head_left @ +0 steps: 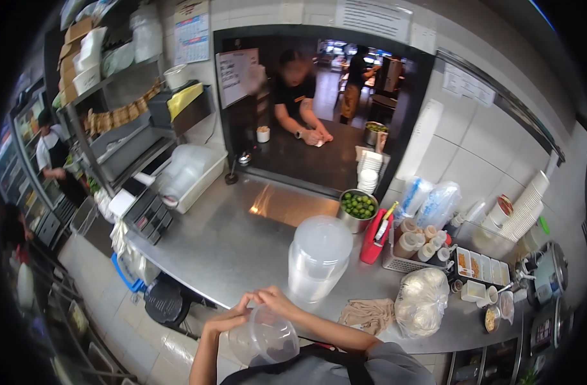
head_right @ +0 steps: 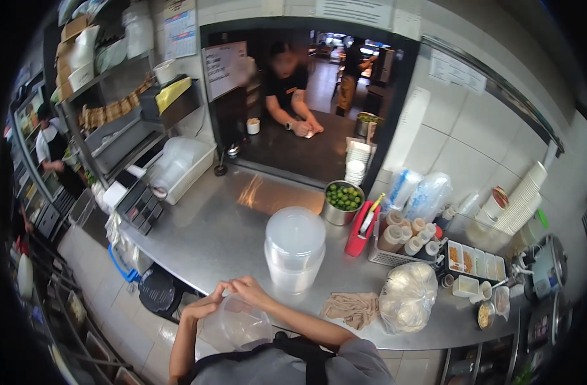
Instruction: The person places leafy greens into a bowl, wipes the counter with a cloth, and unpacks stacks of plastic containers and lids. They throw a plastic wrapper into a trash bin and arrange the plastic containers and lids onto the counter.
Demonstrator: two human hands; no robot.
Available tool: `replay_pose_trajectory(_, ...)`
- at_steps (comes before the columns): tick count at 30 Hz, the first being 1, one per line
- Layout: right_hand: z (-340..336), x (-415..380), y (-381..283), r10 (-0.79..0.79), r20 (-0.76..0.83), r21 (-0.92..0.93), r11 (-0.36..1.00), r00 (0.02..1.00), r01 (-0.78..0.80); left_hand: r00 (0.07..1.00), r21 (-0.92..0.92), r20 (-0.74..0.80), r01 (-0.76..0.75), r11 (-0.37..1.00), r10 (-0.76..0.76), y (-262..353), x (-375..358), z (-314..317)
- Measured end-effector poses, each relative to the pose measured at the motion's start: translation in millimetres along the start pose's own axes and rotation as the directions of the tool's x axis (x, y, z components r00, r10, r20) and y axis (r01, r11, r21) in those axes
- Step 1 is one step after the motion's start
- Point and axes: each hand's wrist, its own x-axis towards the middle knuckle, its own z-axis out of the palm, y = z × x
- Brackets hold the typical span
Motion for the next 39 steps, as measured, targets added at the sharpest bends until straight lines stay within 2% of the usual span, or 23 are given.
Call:
replay_pose_trajectory(3,-6.2,-16.5,0.6,0.242,0.099,0.182,0.949,0.965,-0.256,0.997,0.222,-0.015,-0.070,0.973,0.075,-7.8,1.2,4.8)
replay_pose_trajectory(5,-0.6,-28.8,-16.9,0.414,0.069,0.309,0.856,0.907,-0.414,1.000,0.126,-0.017,-0.003,0.992,0.005,-13.3,-2.4,9.8)
replay_pose_trajectory(7,2.2,-34.7,-6.0,0.469,0.066,0.435,0.781,0.881,-0.448,1.000,0.154,-0.028,0.005,0.988,0.000,-19.4,-0.9,11.6)
replay_pose_trajectory(9,2.7,-37.0,8.4,0.483,0.012,0.427,0.789,0.876,-0.441,0.997,0.072,-0.022,0.070,0.995,-0.069,-30.3,0.7,10.6)
replay_pose_trajectory(11,11.1,-39.2,8.3,0.499,0.000,0.437,0.779,0.867,-0.448,0.995,0.047,-0.016,0.098,0.994,-0.097,-6.1,-6.7,17.4)
replay_pose_trajectory(18,32.6,-8.8,43.1,0.497,0.051,0.580,0.691,0.866,-0.431,0.993,0.096,-0.119,0.006,0.995,0.005,-6.6,-24.5,-2.4)
replay_pose_trajectory(19,35.2,-2.0,54.0,0.499,0.000,0.591,0.699,0.867,-0.403,0.991,0.110,-0.132,0.010,0.994,0.004,-5.7,-28.7,-6.9)
replay_pose_trajectory(22,52.7,18.9,61.1,0.422,0.030,0.629,0.696,0.906,-0.345,0.987,0.092,-0.163,0.014,0.996,0.001,10.0,-51.6,-17.4)
replay_pose_trajectory(23,61.5,22.2,44.8,0.407,-0.043,0.537,0.780,0.913,-0.322,0.984,0.084,-0.178,-0.005,0.996,0.020,11.5,-56.7,-21.3)
replay_pose_trajectory(26,83.5,35.4,10.1,0.370,-0.018,0.389,0.858,0.929,-0.334,0.971,0.074,-0.225,-0.068,0.995,0.084,14.2,-73.2,-29.0)
replay_pose_trajectory(28,82.3,48.4,18.3,0.364,0.059,0.384,0.851,0.929,-0.358,0.956,0.103,-0.251,-0.131,0.986,0.154,10.3,-79.9,-33.6)
replay_pose_trajectory(31,82.3,58.5,35.9,0.365,0.144,0.413,0.822,0.920,-0.391,0.954,0.048,-0.280,-0.100,0.994,0.109,19.5,-97.0,-35.5)
replay_pose_trajectory(34,104.9,54.4,3.0,0.366,0.218,0.401,0.811,0.905,-0.425,0.924,0.107,-0.342,-0.139,0.985,0.167,16.1,-103.6,-39.2)
replay_pose_trajectory(36,115.6,47.8,-13.7,0.362,0.289,0.366,0.814,0.886,-0.452,0.910,0.149,-0.376,-0.125,0.981,0.173,11.0,-107.3,-43.3)
replay_pose_trajectory(39,125.5,61.8,1.4,0.348,0.345,0.209,0.877,0.872,-0.432,0.888,0.211,-0.424,-0.092,0.973,0.175,12.2,-118.2,-41.1)
